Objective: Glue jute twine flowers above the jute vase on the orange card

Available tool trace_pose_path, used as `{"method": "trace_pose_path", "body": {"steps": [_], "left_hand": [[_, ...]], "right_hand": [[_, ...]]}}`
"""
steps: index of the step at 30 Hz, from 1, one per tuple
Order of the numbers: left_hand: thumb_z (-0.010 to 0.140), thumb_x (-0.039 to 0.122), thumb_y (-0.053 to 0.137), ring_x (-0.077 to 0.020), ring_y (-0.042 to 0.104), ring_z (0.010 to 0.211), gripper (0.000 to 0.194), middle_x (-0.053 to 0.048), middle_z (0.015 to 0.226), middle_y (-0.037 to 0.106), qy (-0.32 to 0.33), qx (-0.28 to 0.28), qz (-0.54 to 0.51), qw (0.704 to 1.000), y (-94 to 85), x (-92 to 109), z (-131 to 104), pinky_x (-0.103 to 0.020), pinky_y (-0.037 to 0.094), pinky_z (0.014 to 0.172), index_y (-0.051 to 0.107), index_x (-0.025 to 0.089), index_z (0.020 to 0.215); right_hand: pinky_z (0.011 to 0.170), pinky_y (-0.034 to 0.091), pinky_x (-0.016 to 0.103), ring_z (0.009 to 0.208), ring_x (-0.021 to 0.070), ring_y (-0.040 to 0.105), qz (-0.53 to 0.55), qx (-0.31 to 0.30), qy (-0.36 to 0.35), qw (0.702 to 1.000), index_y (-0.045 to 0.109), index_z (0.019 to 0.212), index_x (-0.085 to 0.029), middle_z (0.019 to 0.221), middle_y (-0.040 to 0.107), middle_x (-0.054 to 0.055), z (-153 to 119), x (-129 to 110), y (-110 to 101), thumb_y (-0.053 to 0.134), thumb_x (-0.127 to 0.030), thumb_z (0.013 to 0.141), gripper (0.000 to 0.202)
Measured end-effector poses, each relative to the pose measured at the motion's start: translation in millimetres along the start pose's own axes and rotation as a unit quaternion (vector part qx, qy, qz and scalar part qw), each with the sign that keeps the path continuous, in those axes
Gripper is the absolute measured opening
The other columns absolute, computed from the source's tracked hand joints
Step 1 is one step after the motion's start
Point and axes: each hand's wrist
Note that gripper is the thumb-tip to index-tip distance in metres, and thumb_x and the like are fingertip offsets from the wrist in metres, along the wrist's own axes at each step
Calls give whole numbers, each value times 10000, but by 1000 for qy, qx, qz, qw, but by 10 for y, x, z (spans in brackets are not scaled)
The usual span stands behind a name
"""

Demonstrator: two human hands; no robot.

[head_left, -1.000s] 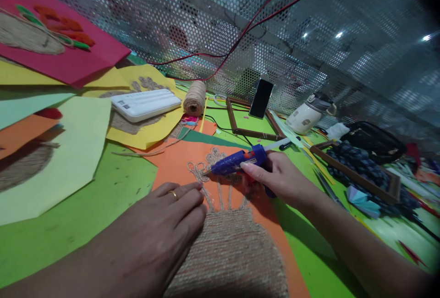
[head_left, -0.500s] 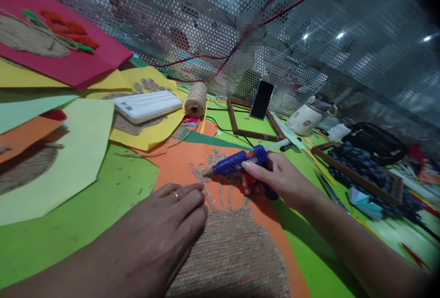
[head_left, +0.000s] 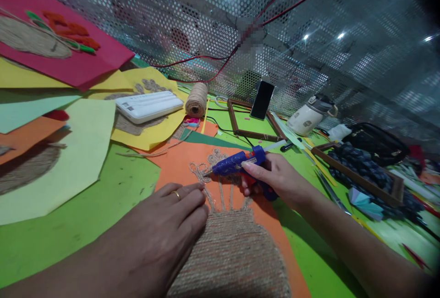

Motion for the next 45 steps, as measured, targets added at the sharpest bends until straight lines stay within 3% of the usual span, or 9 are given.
{"method": "trace_pose_path", "body": {"steps": [7, 12, 16, 24, 35, 45], "left_hand": [[886, 57, 395, -219, 587, 724, 285, -84, 894, 710, 0, 5, -1, 1000, -2, -5, -10, -379, 475, 719, 651, 183, 893], [928, 85, 388, -216, 564, 725, 291, -80, 892, 697, -4, -1, -1, 1000, -9, -3, -12, -368, 452, 707, 661, 186, 922], [903, 69, 391, -215, 564, 736, 295, -81, 898, 692, -6, -6, -5, 1000, -8, -3, -15, -365, 455, 720, 661, 185, 933], [931, 92, 362, -213, 557, 691, 305, -80, 847, 688, -3, 0, -6, 1000, -28, 8, 5, -370, 463, 691, 643, 190, 862], [932, 82, 392, -228, 602, 796, 300, -98, 949, 699, -15, -13, -10, 1000, 2, 7, -44, -381, 488, 727, 664, 180, 1011], [1009, 133, 364, -225, 615, 843, 309, -106, 1031, 702, -12, -30, -8, 999, 13, -6, -76, -387, 507, 736, 661, 167, 1087]], "right_hand": [[563, 466, 262, 585, 135, 596, -115, -7, -26, 993, 645, 689, -144, 659, 666, 70, -28, -75, 14, 663, -513, 908, 429], [537, 446, 256, 590, 138, 576, -189, 60, -45, 979, 659, 756, -158, 670, 667, 48, -114, -152, 89, 657, -427, 918, 314], [561, 475, 256, 608, 138, 586, -188, 82, -72, 976, 645, 728, -161, 684, 667, 48, -133, -218, 75, 632, -378, 925, 293], [557, 502, 294, 608, 181, 632, -177, 56, -24, 982, 651, 803, -171, 670, 691, 68, -121, -209, 42, 677, -422, 893, 268], [547, 446, 280, 613, 159, 581, -194, 53, -19, 979, 647, 851, -157, 698, 675, 59, -119, -157, 60, 656, -447, 905, 295], [572, 458, 285, 616, 160, 591, -189, 48, -54, 979, 635, 770, -180, 677, 669, 48, -137, -188, 20, 645, -444, 917, 303]]}}
Point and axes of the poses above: each hand's wrist, its own z-axis towards the middle knuckle, its own y-axis out of the palm, x = y × z
